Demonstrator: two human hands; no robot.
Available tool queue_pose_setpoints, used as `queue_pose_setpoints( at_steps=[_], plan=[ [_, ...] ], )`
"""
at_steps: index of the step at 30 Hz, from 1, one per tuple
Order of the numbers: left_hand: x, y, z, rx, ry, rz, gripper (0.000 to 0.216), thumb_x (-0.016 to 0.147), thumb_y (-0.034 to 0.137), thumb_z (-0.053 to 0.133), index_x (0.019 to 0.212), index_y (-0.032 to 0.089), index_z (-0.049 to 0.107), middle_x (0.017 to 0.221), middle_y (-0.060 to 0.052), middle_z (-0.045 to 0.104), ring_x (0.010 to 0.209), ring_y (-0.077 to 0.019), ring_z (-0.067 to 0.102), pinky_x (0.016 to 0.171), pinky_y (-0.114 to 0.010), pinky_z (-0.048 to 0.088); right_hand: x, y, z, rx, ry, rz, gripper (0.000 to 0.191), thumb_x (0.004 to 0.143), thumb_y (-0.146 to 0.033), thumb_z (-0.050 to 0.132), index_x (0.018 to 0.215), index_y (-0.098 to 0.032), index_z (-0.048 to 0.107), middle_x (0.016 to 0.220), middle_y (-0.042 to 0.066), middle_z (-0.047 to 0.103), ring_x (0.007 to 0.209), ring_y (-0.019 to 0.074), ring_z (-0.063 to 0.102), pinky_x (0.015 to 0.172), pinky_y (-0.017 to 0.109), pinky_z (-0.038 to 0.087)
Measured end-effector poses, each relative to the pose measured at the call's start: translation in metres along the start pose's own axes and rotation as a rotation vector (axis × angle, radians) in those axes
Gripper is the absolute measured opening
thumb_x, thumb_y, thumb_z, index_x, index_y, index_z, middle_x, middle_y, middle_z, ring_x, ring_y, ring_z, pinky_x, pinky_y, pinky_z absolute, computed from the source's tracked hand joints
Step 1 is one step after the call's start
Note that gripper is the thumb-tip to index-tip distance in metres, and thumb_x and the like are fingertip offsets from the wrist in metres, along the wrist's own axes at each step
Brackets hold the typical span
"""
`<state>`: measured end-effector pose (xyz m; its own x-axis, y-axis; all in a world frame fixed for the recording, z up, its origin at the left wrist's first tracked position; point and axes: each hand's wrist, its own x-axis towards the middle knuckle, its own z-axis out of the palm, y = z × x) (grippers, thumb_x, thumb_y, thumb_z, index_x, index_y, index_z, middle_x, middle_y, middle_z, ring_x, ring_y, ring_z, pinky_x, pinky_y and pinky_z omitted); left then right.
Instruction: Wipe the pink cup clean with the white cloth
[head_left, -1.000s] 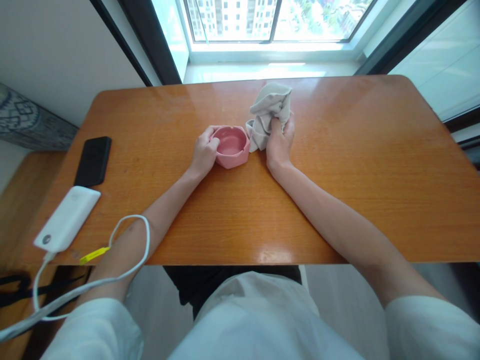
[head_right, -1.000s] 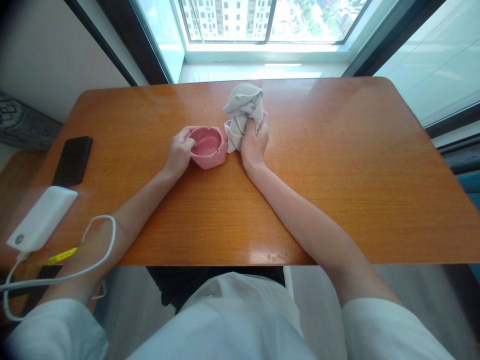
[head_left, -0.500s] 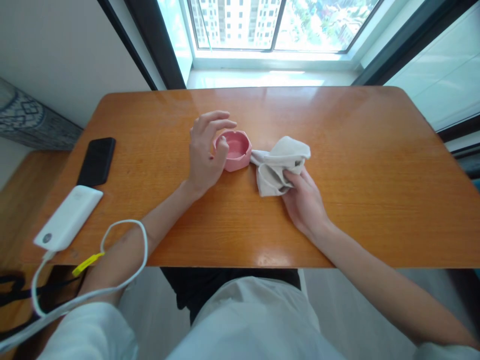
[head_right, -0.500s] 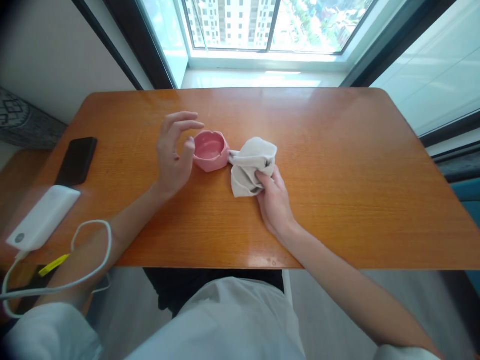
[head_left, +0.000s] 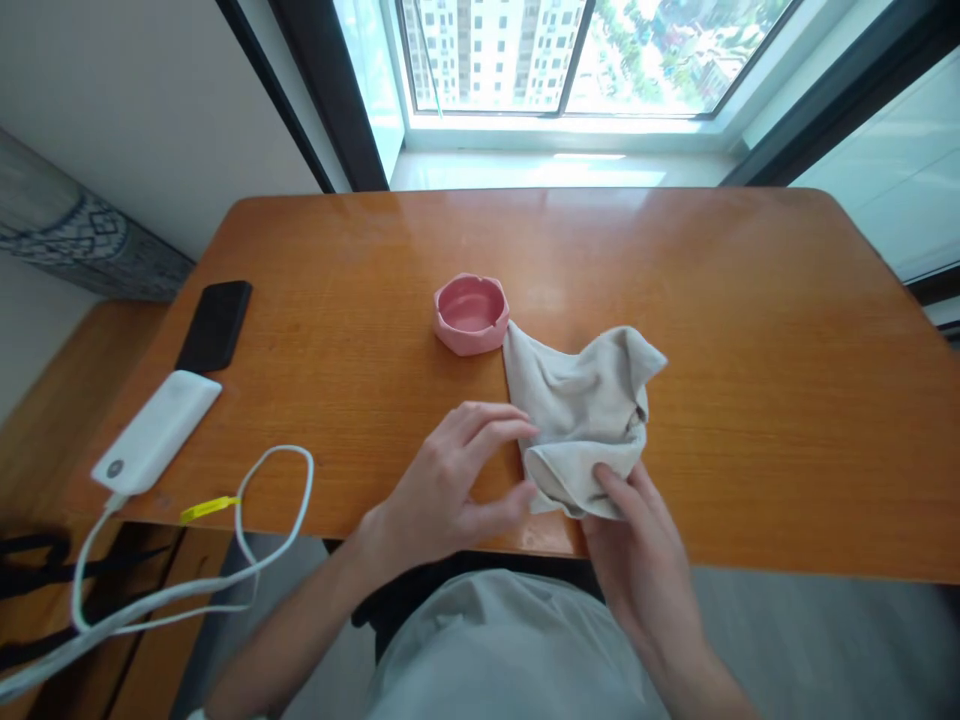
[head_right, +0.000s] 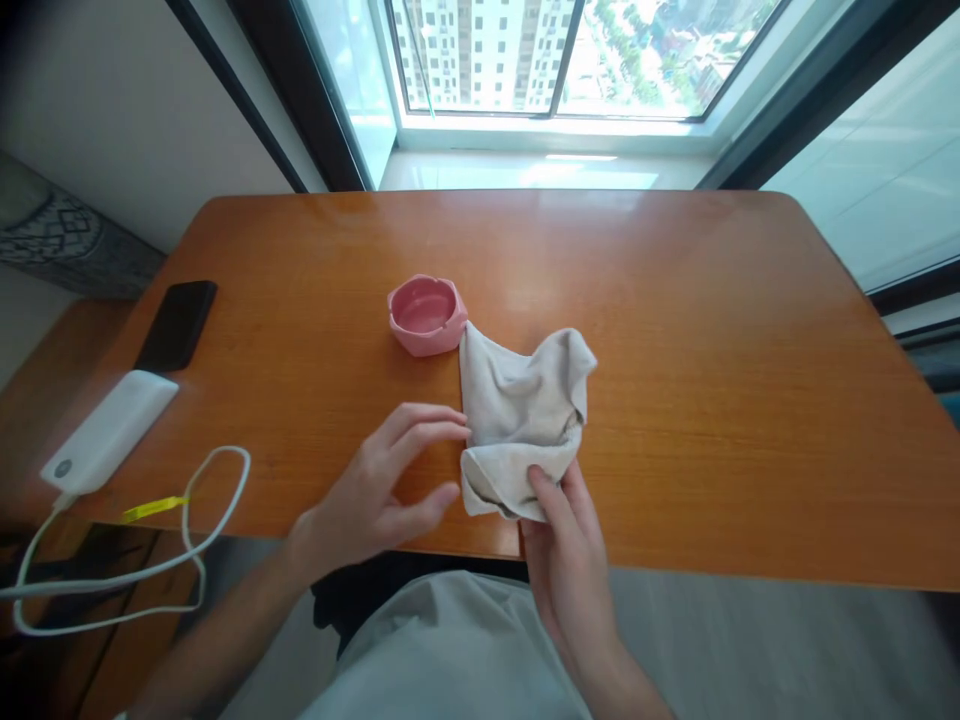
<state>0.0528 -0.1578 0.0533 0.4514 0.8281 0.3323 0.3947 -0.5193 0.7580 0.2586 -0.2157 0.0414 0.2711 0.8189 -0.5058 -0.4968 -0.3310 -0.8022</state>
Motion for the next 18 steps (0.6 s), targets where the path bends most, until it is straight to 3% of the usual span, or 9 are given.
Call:
queue_pose_setpoints(
  at_steps=[2, 5, 10, 12, 15, 18],
  plan=[
    [-0.020, 0.007, 0.022, 0.000, -0.012, -0.006, 0.068, 0.093, 0.043, 0.091, 0.151, 0.032, 0.057, 0.146, -0.012, 0.073, 0.134, -0.0327, 0.073, 0.116, -0.051, 0.065, -0.013, 0.005, -0.003, 0.039, 0.059, -0.001, 0.048, 0.088, -0.044, 0.086, 0.136, -0.048, 0.081, 0.136, -0.001, 0.084, 0.121, 0.0255, 0.081, 0.091, 0.037, 0.072],
    [-0.043, 0.015, 0.051, 0.059, 0.098, -0.075, 0.085, 0.092, 0.043, 0.092, 0.163, 0.033, 0.046, 0.146, -0.015, 0.073, 0.136, -0.0368, 0.073, 0.116, -0.058, 0.066, -0.033, 0.015, -0.014, 0.068, 0.076, 0.019, 0.051, 0.088, -0.045, 0.085, 0.139, -0.048, 0.079, 0.134, 0.002, 0.084, 0.126, 0.0297, 0.081, 0.090, 0.042, 0.073],
    [-0.062, 0.022, 0.070, -0.055, 0.302, -0.203, 0.060, 0.099, 0.020, 0.069, 0.153, 0.043, 0.057, 0.114, -0.007, 0.080, 0.102, -0.0303, 0.082, 0.085, -0.049, 0.075, -0.052, 0.038, -0.046, 0.020, 0.045, 0.068, 0.054, 0.088, -0.047, 0.086, 0.141, -0.044, 0.077, 0.142, 0.003, 0.082, 0.121, 0.0325, 0.083, 0.092, 0.045, 0.073],
    [-0.063, 0.024, 0.070, -0.067, 0.343, -0.142, 0.057, 0.098, 0.017, 0.068, 0.149, 0.043, 0.061, 0.105, -0.005, 0.081, 0.094, -0.0282, 0.082, 0.078, -0.046, 0.075, -0.052, 0.040, -0.057, -0.015, 0.084, 0.056, 0.054, 0.083, -0.047, 0.090, 0.136, -0.042, 0.080, 0.135, 0.003, 0.085, 0.117, 0.0318, 0.084, 0.091, 0.044, 0.073],
    [-0.058, 0.027, 0.071, -0.037, 0.335, 0.042, 0.063, 0.098, 0.011, 0.065, 0.154, 0.041, 0.059, 0.104, -0.005, 0.084, 0.094, -0.0271, 0.083, 0.080, -0.047, 0.075, -0.044, 0.024, -0.063, -0.087, 0.184, -0.011, 0.044, 0.075, -0.045, 0.094, 0.118, -0.040, 0.085, 0.122, 0.002, 0.087, 0.114, 0.0308, 0.084, 0.095, 0.045, 0.073],
    [-0.049, 0.029, 0.075, 0.064, 0.286, 0.134, 0.072, 0.098, 0.007, 0.061, 0.162, 0.038, 0.052, 0.114, -0.005, 0.086, 0.107, -0.0276, 0.084, 0.093, -0.051, 0.074, -0.032, -0.012, -0.058, -0.127, 0.398, -0.201, 0.039, 0.074, -0.044, 0.089, 0.113, -0.049, 0.085, 0.135, 0.001, 0.084, 0.140, 0.0343, 0.075, 0.109, 0.058, 0.069]
  ],
)
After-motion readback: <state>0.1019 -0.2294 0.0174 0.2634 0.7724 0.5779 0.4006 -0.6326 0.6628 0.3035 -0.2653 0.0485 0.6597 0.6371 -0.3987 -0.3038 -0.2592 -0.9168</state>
